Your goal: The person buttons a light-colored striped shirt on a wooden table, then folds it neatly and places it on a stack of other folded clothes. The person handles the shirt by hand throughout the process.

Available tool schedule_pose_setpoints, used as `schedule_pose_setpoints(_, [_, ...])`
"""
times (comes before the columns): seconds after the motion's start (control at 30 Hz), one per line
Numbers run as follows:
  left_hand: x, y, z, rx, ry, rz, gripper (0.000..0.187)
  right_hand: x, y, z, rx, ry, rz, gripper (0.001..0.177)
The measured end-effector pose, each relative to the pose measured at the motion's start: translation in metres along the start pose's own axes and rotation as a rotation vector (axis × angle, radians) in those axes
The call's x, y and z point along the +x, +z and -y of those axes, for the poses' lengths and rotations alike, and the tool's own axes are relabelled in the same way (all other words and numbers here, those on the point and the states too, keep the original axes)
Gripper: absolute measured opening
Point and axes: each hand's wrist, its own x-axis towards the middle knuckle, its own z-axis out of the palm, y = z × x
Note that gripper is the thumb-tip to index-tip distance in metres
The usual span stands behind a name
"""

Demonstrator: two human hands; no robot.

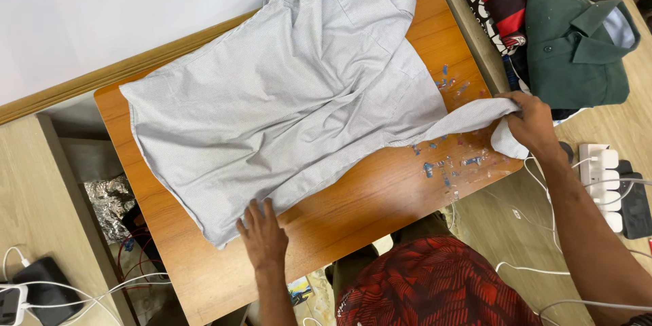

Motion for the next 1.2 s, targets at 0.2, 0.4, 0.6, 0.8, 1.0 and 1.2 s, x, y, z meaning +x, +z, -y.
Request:
schedule_pose_setpoints(0.2, [0.0,0.023,-0.032,-0.059,-0.1,0.041,0.021,0.024,-0.001,-0.01,0.287,-0.018,0.004,0.033])
schedule_pose_setpoints(0.4, [-0.003,0.034,-0.041,-0.05,-0.151,-0.029,0.01,0.039,0.026,-0.001,0.086,-0.072,0.185,0.029])
schedule_pose_setpoints(0.6, [-0.022,0.03,-0.059,-0.109,-0.268,-0.269,0.01,0.026,0.067,0.062,-0.211,-0.364,0.418,0.09])
schedule_pose_setpoints(0.8, [-0.039,0.038,-0.08,-0.801,-1.056,-0.52,0.041,0.013,0.097,0.064,-0.341,-0.354,0.659,0.074])
schedule_pose_setpoints(1.0, [-0.04,0.051,-0.07,-2.192,-1.247,-0.247,0.05,0.003,0.106,0.021,-0.349,-0.397,0.579,0.035])
schedule_pose_setpoints(1.2, [-0.028,0.077,-0.058,-2.292,-1.173,-0.315,0.05,-0.01,0.091,-0.007,-0.376,-0.333,0.509,0.027])
